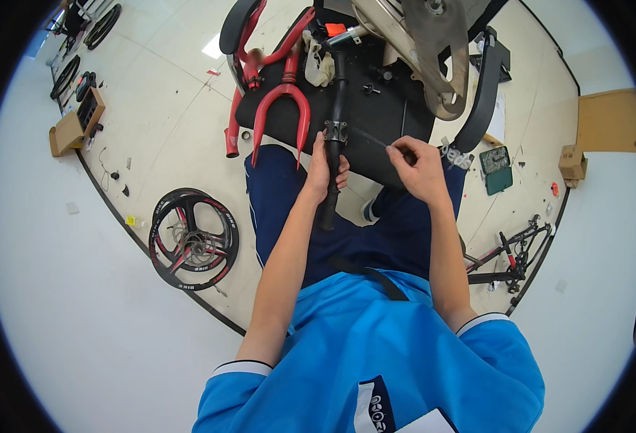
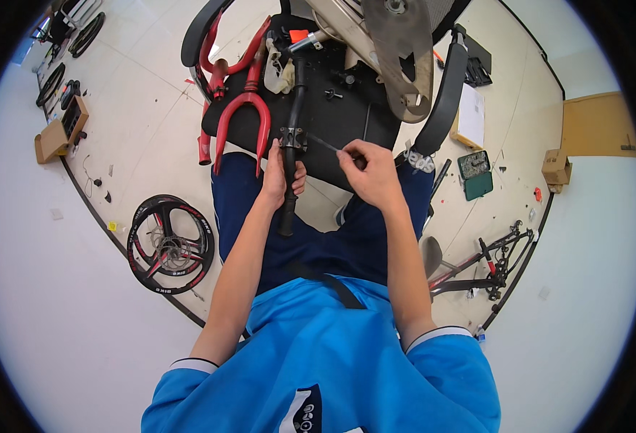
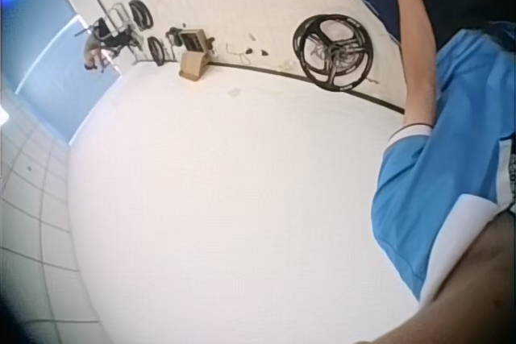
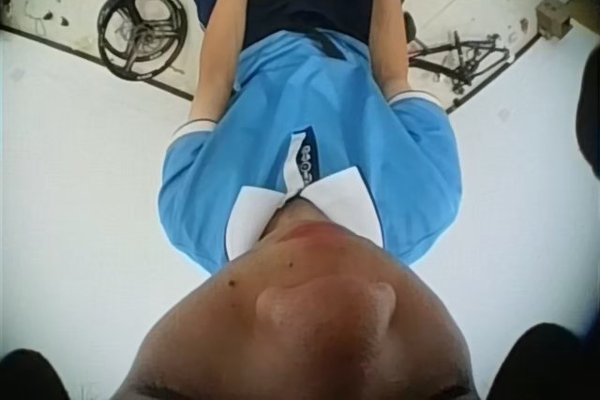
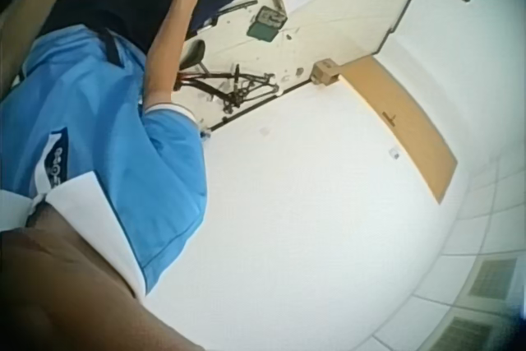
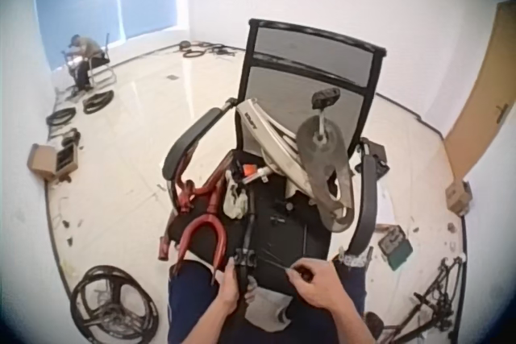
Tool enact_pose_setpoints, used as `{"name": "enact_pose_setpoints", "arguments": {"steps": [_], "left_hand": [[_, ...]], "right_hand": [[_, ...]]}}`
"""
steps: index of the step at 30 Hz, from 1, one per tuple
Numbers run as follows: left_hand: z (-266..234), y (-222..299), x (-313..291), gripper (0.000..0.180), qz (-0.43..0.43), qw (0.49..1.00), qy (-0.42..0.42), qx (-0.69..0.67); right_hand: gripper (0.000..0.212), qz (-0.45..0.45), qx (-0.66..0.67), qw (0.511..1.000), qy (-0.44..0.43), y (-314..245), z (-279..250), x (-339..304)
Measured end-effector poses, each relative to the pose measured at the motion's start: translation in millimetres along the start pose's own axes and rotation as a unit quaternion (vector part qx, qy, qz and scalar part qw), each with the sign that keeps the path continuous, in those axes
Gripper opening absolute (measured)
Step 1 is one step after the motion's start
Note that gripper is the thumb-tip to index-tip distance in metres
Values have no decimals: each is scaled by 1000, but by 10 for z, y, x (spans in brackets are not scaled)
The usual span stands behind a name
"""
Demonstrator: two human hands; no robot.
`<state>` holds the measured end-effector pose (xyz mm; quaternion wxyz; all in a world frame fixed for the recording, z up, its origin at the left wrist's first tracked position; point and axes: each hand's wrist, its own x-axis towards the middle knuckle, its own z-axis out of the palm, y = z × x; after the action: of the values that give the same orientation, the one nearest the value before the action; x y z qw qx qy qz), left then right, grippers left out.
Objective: The person sits on a chair and assembles a bicycle fork by inserting a black steerer tube into the pink fork and tightening it with an Allen key. The person then removes the fork and works on the steerer tube separately, adjusting small components.
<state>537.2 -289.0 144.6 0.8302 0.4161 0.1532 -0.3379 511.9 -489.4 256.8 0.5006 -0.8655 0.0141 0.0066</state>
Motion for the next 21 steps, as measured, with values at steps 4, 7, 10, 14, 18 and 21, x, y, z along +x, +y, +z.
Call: {"name": "enact_pose_setpoints", "arguments": {"steps": [4,7,10,14,18,21], "left_hand": [[79,-4,-3,77,1,1000,19,13],[66,-21,7,77,8,1000,17,15],[43,-47,18,76,10,1000,15,8],[87,-25,-7,76,10,1000,23,16],[79,-48,9,75,16,999,27,18],[71,-66,13,75,15,999,23,21]], "right_hand": [[21,-24,-29,999,-20,-32,72,-31],[22,-19,-32,999,-14,-4,89,-21],[23,-25,-31,999,-6,-42,85,-5],[23,-38,-42,998,-7,-57,90,25],[23,-35,-47,998,-19,-140,116,49],[23,-34,-58,997,-31,-169,114,58]]}}
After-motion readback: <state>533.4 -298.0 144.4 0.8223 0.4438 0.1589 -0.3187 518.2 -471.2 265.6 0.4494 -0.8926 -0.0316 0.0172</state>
